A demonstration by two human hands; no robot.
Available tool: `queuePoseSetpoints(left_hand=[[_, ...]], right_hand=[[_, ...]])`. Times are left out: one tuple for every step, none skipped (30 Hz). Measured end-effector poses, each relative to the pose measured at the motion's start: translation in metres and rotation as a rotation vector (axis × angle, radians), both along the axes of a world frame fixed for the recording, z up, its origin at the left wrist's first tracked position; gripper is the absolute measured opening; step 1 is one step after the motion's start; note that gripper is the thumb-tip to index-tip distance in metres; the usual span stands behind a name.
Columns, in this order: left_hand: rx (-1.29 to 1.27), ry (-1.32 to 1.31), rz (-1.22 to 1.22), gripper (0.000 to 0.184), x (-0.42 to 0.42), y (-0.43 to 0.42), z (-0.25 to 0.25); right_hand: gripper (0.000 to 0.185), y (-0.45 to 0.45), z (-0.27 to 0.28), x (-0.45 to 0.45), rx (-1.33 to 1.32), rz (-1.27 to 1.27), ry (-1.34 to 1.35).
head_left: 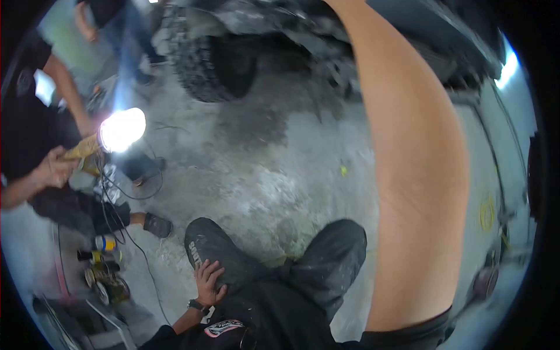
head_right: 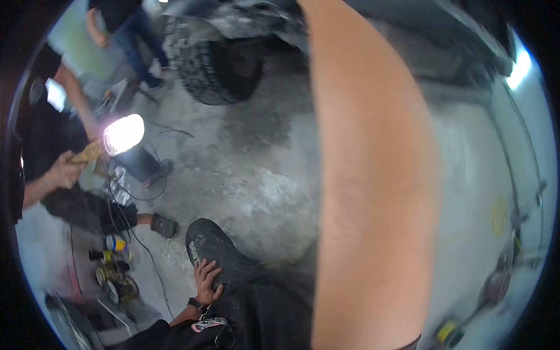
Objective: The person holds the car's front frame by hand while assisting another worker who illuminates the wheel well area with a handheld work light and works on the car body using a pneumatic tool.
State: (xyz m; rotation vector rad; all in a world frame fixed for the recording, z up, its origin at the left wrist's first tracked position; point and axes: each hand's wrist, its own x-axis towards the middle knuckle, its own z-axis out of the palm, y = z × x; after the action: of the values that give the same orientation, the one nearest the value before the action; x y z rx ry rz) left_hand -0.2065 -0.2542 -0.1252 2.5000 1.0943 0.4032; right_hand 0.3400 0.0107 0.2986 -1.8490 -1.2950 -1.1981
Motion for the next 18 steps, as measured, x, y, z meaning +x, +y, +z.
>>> queuePoseSetpoints(left_hand=[[-0.037,-0.022,-0.001,0.05,0.003,0.002,0.005],[-0.018,-0.04,-0.007,0.051,-0.005,0.001,-0.013],[-0.031,-0.05,-0.004,0.051,-0.011,0.001,-0.017],[-0.039,-0.059,0.002,0.052,-0.011,-0.001,-0.017],[-0.037,-0.067,0.012,0.052,-0.012,0.0,-0.018],[-0.039,-0.064,-0.001,0.053,-0.016,0.0,-0.021],[-0.035,-0.068,0.01,0.052,-0.015,0.001,-0.02],[-0.039,-0.072,0.013,0.052,-0.014,-0.001,-0.015],[-0.048,-0.076,0.01,0.052,-0.011,-0.004,-0.011],[-0.046,-0.081,0.013,0.052,-0.01,-0.005,-0.012],[-0.045,-0.082,0.013,0.051,-0.011,-0.005,-0.012],[-0.051,-0.079,0.01,0.051,-0.012,-0.006,-0.012],[-0.044,-0.088,0.017,0.051,-0.012,-0.007,-0.012],[-0.04,-0.097,0.02,0.051,-0.012,-0.007,-0.012],[-0.037,-0.106,0.02,0.051,-0.011,-0.007,-0.013],[-0.033,-0.113,0.023,0.051,-0.013,-0.007,-0.012],[-0.032,-0.117,0.026,0.051,-0.013,-0.008,-0.01],[-0.031,-0.119,0.029,0.051,-0.014,-0.008,-0.01]], right_hand=[[0.05,0.004,0.002,0.007,0.016,-0.002,-0.015],[0.05,0.005,-0.004,0.007,0.015,-0.013,-0.036],[0.05,0.01,-0.007,0.016,0.024,-0.036,-0.044],[0.051,0.008,-0.003,0.021,-0.172,-0.128,-0.065],[0.051,0.01,-0.001,0.023,-0.186,-0.121,-0.074],[0.048,0.015,-0.004,0.025,-0.128,-0.139,-0.11],[0.052,0.013,-0.002,0.023,-0.159,-0.119,-0.052],[0.049,0.011,-0.004,0.023,-0.13,-0.13,-0.067],[0.045,0.01,-0.005,0.024,-0.104,-0.146,-0.08],[0.046,0.006,-0.002,0.019,-0.112,-0.133,-0.063],[0.047,0.004,0.0,0.016,-0.123,-0.121,-0.041],[0.046,0.006,-0.003,0.019,-0.089,-0.109,-0.058],[0.044,0.009,-0.005,0.022,-0.061,-0.101,-0.074],[0.043,0.009,-0.006,0.021,-0.057,-0.095,-0.074],[0.042,0.007,-0.006,0.02,-0.055,-0.092,-0.074],[0.041,0.005,-0.003,0.016,-0.053,-0.092,-0.075],[0.041,0.005,-0.003,0.015,-0.062,-0.101,-0.07],[0.04,0.005,-0.003,0.015,-0.071,-0.111,-0.063]])
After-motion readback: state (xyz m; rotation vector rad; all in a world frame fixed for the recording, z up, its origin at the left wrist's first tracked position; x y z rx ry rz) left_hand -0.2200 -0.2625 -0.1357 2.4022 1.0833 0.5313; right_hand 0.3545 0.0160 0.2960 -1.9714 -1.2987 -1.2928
